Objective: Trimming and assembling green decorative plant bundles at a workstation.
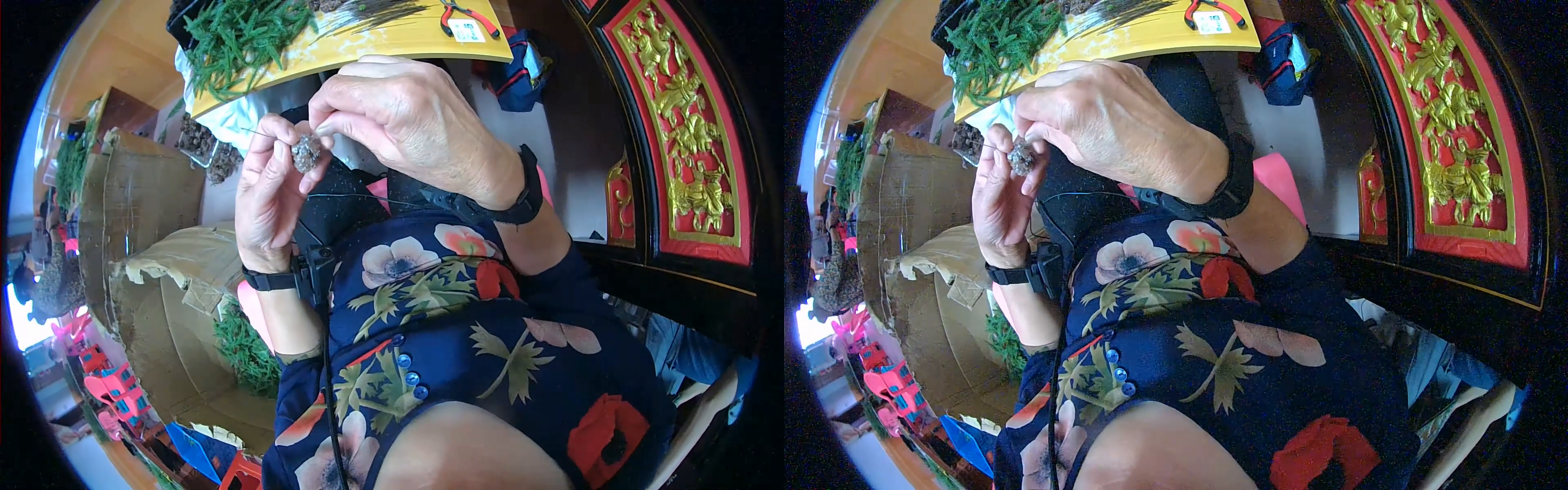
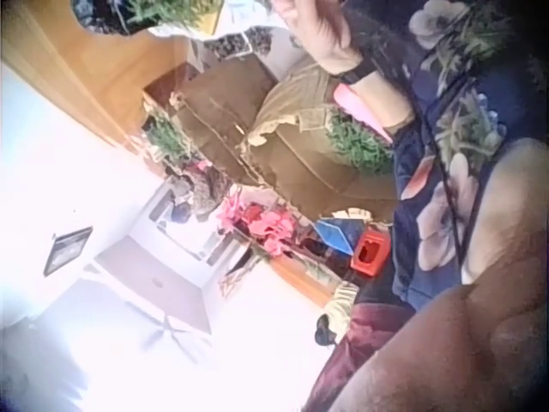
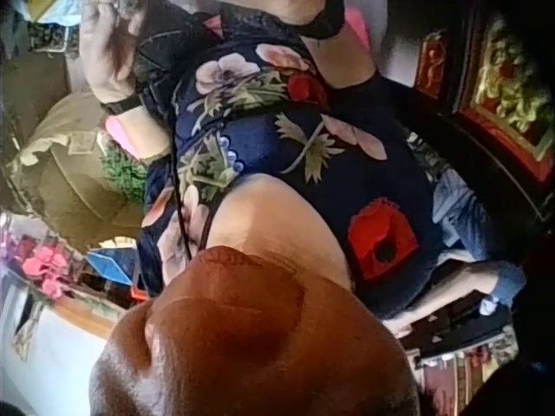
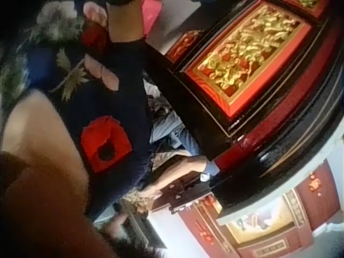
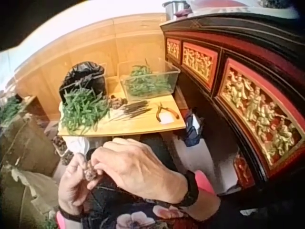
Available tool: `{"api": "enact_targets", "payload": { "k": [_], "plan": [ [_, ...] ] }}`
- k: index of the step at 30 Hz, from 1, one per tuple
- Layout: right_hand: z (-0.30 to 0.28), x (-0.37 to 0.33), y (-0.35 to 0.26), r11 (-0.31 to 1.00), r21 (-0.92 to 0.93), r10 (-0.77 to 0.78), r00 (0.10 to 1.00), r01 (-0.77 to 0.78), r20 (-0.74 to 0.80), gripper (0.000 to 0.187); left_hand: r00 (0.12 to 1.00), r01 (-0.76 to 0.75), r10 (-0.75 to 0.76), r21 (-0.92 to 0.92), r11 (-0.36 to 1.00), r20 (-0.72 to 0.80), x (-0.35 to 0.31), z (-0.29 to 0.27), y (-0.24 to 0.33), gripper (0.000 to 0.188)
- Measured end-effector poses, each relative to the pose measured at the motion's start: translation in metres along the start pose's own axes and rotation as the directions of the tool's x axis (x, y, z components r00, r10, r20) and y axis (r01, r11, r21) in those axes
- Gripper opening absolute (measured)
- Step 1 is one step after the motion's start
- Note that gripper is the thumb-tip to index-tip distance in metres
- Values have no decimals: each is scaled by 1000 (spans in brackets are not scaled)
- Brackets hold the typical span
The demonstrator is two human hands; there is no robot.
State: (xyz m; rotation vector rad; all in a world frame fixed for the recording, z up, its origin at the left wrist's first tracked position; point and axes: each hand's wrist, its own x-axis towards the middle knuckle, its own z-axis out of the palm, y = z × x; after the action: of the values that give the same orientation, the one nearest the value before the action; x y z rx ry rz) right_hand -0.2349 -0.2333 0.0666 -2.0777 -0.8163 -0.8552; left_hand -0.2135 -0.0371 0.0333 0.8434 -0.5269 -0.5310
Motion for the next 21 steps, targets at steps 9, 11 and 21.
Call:
{"api": "enact_targets", "payload": {
  "k": [9, 11, 21],
  "plan": [
    [3, 0, -2, 878, 316, 356, 932, -360, 75, 11, 991, -82, 96, 138, 987, -95, 1, 2, -1, 13],
    [11, -3, 2, 607, 544, 596, 784, -580, 171, 14, 983, -100, 112, 88, 991, -142, 3, 4, 0, 14],
    [30, -3, -13, 601, 554, 581, 791, -576, 192, 20, 915, -100, 103, 28, 995, -391, 3, 19, -6, 31]
  ]
}}
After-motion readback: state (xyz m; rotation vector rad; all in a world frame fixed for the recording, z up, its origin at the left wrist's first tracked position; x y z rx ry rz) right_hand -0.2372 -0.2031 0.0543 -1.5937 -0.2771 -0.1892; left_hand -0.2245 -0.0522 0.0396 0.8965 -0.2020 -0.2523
